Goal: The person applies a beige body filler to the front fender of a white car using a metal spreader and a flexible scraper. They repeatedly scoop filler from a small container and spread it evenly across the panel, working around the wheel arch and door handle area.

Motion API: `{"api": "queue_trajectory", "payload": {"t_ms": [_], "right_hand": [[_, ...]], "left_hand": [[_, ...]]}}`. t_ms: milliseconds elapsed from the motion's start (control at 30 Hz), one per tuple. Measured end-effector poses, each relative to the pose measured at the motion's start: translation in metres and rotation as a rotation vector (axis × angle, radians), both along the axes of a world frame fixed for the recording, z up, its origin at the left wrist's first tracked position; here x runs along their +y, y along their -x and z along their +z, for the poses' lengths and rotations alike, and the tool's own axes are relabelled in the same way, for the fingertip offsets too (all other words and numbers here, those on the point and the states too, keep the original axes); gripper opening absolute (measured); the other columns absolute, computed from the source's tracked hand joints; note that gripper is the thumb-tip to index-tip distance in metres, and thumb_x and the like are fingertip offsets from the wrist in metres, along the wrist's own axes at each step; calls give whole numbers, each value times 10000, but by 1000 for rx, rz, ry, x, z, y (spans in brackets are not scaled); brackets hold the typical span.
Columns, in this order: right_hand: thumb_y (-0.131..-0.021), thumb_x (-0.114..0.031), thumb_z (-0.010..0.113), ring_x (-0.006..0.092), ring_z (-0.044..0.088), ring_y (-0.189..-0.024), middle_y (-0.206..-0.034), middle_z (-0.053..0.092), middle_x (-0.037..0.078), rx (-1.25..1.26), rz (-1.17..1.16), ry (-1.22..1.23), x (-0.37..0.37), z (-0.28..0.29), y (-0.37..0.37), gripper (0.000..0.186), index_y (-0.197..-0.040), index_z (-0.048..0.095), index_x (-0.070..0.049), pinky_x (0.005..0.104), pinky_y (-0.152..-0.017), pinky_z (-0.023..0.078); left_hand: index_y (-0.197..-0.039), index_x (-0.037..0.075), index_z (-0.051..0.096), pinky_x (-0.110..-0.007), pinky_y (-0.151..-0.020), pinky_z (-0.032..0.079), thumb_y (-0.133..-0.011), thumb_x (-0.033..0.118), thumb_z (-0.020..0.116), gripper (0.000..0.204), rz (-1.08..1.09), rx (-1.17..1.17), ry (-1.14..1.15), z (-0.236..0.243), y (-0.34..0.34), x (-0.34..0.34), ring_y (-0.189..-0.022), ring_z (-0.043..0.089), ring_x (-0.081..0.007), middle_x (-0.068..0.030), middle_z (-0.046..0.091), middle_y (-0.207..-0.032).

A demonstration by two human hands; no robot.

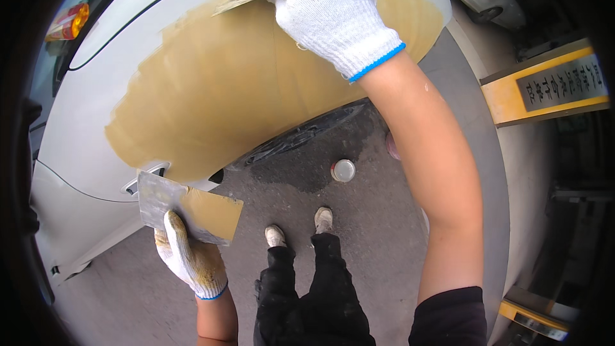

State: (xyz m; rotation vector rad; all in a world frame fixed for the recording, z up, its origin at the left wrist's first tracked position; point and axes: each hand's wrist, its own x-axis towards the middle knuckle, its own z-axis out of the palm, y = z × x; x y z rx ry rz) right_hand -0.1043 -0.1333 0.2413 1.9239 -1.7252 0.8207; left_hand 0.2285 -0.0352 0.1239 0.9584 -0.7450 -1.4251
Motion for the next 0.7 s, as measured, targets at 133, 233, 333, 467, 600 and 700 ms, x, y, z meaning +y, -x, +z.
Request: {"api": "queue_trajectory", "payload": {"t_ms": [133,233,333,467,600,700], "right_hand": [[-893,-79,607,345,706,-845,-943,767,120,95,154,40,14,-2,-1,265,-1051,814,-127,443,-776,563],[-839,-89,637,321,714,-851,-910,754,83,130,139,132,31,-20,-13,226,-979,813,-111,424,-727,576],[-817,73,654,344,757,-972,-1010,794,127,75,67,18,55,-34,-22,347,-1073,819,-93,406,-923,601],[-752,59,657,328,759,-988,-1001,799,88,67,11,35,71,-60,-31,404,-1067,824,-130,409,-909,609],[-747,-152,731,270,739,-979,-1046,777,30,156,33,105,86,-95,-32,305,-1039,816,-177,396,-796,602],[-742,-235,758,272,731,-1027,-1116,769,17,173,-7,107,95,-111,-37,332,-1067,818,-199,395,-777,602]], "left_hand": [[-1364,-49,590,-368,-991,544,-1078,207,651,389,5,23,-9,-7,8,6,-1102,681,-195,-127,705,-1238],[-1371,-49,584,-362,-983,543,-1077,209,653,397,-29,-12,-10,-11,10,8,-1088,682,-191,-126,706,-1230],[-1360,-49,584,-358,-962,546,-1076,211,654,391,-69,-58,-26,-17,7,10,-1072,683,-190,-130,709,-1211],[-1331,-43,589,-360,-922,557,-1073,225,661,379,-61,-106,-15,-33,6,13,-1028,692,-194,-137,712,-1188],[-1313,-38,588,-362,-884,568,-1063,249,682,392,-54,-148,-10,-49,8,15,-990,698,-196,-136,711,-1164],[-1307,-35,583,-360,-858,574,-1055,267,696,409,-64,-186,-32,-39,-2,17,-971,695,-193,-126,706,-1131]]}}
